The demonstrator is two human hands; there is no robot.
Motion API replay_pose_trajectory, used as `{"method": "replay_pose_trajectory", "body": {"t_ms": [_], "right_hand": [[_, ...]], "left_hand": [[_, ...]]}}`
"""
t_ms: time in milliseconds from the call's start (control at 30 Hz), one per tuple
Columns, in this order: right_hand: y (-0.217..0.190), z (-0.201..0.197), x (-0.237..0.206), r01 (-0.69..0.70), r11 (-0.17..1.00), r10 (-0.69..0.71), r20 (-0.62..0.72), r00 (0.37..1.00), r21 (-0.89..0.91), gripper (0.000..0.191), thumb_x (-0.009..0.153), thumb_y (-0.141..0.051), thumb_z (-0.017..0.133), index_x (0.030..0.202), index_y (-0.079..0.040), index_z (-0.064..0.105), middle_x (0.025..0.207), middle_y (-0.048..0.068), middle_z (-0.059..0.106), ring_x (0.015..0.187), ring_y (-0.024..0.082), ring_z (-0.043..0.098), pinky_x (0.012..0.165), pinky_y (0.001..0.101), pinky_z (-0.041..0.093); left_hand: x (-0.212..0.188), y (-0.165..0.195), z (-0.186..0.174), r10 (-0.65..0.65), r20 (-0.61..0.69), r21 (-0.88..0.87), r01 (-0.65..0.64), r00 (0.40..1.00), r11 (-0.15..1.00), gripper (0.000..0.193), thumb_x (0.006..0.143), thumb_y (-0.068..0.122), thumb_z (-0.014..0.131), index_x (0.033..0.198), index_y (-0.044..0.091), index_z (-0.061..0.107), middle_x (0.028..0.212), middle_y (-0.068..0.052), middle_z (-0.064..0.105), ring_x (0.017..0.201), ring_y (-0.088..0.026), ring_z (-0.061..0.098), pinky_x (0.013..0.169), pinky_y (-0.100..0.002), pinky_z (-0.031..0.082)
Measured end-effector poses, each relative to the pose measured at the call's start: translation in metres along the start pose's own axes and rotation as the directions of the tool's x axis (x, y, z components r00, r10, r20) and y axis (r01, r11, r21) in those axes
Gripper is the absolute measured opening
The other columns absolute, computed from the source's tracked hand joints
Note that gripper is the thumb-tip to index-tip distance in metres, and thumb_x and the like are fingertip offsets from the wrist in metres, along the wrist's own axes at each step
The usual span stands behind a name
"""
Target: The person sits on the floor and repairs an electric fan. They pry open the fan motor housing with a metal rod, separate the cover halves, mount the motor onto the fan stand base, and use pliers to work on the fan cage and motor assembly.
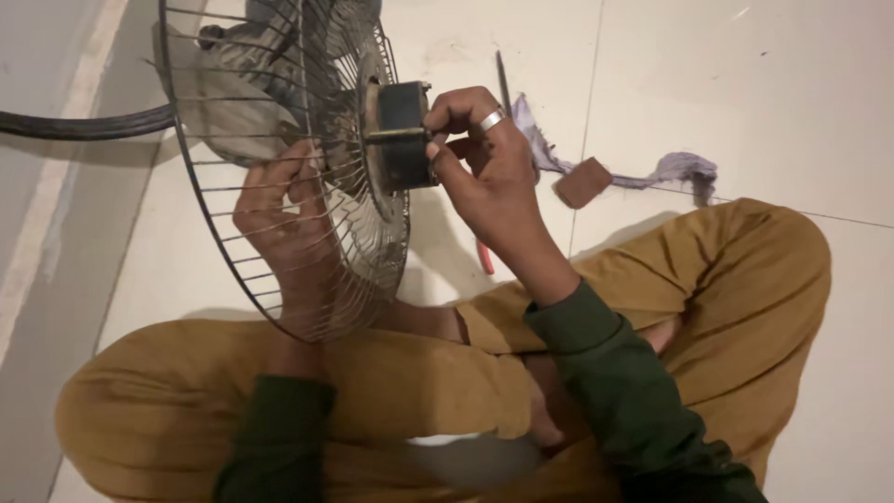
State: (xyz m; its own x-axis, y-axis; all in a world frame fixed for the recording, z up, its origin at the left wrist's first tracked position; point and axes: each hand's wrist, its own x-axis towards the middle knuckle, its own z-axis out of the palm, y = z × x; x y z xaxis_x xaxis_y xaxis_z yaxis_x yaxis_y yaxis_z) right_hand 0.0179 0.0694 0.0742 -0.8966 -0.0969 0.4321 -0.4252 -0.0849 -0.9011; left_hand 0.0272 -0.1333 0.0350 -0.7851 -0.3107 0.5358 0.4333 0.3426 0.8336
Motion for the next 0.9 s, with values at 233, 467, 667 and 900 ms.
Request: {"method": "replay_pose_trajectory", "body": {"t_ms": [233, 467, 667, 900], "right_hand": [[0.0, 0.001, 0.002, -0.144, 0.987, 0.144, 0.002, 0.99, 0.071, 0.007, 0.11, -0.003, 0.061, 0.117, -0.003, 0.06, 0.095, -0.001, 0.058, 0.086, 0.006, 0.055, 0.076, 0.023, 0.05], [0.0, 0.001, 0.006, -0.018, 0.999, 0.019, -0.022, 1.0, 0.026, 0.014, 0.1, 0.007, 0.061, 0.109, -0.003, 0.058, 0.104, 0.001, 0.06, 0.095, 0.006, 0.06, 0.084, 0.0228, 0.054], [0.002, 0.001, 0.001, 0.21, 0.932, -0.218, 0.008, 0.976, -0.294, 0.024, 0.091, 0.016, 0.059, 0.106, -0.003, 0.058, 0.108, 0.004, 0.06, 0.101, 0.01, 0.062, 0.09, 0.0245, 0.054], [0.011, -0.005, 0.007, -0.011, 0.992, 0.014, -0.016, 1.0, 0.123, 0.026, 0.099, 0.01, 0.06, 0.122, -0.003, 0.056, 0.119, 0.001, 0.057, 0.107, 0.009, 0.058, 0.09, 0.0252, 0.053]], "left_hand": [[0.003, -0.006, -0.003, 0.137, 0.029, 0.083, -0.139, 0.99, 0.987, 0.015, 0.107, -0.005, 0.065, 0.118, -0.002, 0.075, 0.105, -0.011, 0.07, 0.095, -0.018, 0.067, 0.087, -0.029, 0.055], [0.001, 0.009, 0.002, 0.328, -0.004, 0.364, -0.304, 0.945, 0.88, 0.012, 0.101, -0.002, 0.065, 0.11, -0.008, 0.073, 0.105, -0.015, 0.07, 0.09, -0.028, 0.064, 0.089, -0.041, 0.05], [0.001, 0.013, 0.002, 0.282, 0.011, 0.28, -0.273, 0.959, 0.92, 0.018, 0.1, -0.007, 0.06, 0.112, -0.007, 0.073, 0.104, -0.012, 0.073, 0.089, -0.026, 0.063, 0.083, -0.037, 0.051], [0.001, 0.004, 0.01, 0.149, -0.026, 0.097, -0.146, 0.988, 0.985, 0.009, 0.102, -0.002, 0.07, 0.11, -0.004, 0.074, 0.094, -0.013, 0.068, 0.08, -0.018, 0.059, 0.071, -0.029, 0.048]]}}
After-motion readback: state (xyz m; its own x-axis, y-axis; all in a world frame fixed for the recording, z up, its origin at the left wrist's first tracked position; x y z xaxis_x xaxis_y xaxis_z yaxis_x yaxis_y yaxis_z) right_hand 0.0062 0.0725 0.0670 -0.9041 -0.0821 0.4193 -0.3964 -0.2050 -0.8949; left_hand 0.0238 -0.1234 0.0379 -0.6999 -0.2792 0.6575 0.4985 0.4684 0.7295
